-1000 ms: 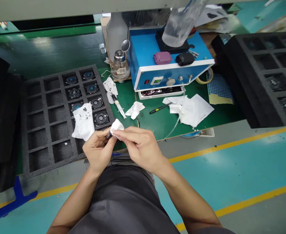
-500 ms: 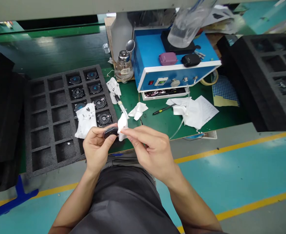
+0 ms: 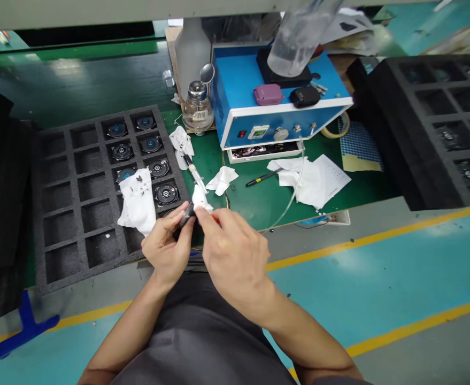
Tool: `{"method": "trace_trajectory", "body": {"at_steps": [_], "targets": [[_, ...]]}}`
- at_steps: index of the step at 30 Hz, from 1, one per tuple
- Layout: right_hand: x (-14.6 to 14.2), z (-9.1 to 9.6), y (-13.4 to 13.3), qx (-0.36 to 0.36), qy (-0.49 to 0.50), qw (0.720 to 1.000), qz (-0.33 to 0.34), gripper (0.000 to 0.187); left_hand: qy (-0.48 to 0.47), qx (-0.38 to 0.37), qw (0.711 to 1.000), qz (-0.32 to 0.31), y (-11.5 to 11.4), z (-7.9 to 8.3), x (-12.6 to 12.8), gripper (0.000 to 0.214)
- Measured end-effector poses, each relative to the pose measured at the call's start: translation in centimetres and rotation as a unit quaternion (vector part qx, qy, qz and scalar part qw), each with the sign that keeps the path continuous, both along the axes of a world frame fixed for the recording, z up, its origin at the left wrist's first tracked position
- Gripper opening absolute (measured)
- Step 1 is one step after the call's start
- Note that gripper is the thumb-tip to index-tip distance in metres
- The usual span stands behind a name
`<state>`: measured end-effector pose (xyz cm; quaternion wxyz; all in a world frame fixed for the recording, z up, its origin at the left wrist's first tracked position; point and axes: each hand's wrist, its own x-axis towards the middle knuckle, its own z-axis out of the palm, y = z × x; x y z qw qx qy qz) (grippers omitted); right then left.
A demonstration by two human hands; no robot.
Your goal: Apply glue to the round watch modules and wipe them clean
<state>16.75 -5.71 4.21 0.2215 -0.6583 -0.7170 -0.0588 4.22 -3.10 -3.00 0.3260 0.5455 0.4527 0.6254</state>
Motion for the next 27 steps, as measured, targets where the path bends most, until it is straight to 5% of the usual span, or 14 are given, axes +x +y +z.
{"method": "trace_trajectory", "body": {"at_steps": [5, 11, 27], "targets": [[2.2, 0.3, -0.1, 0.019, 0.072, 0.997, -0.030, 0.033, -0.166, -0.109, 0.978, -0.069, 0.8, 1.8, -0.9, 0.023], [3.7, 0.0, 0.8, 0.076, 0.212, 0.974, -0.026, 0.027, -0.239, -0.250, 0.928, -0.143, 1.7, 2.7, -2.1, 0.044], [7.8, -3.5, 0.9, -0.053, 0.203, 0.964, -0.165, 0.019, -0.323, -0.319, 0.876, -0.163, 2.0, 3.9, -2.8, 0.043]]}}
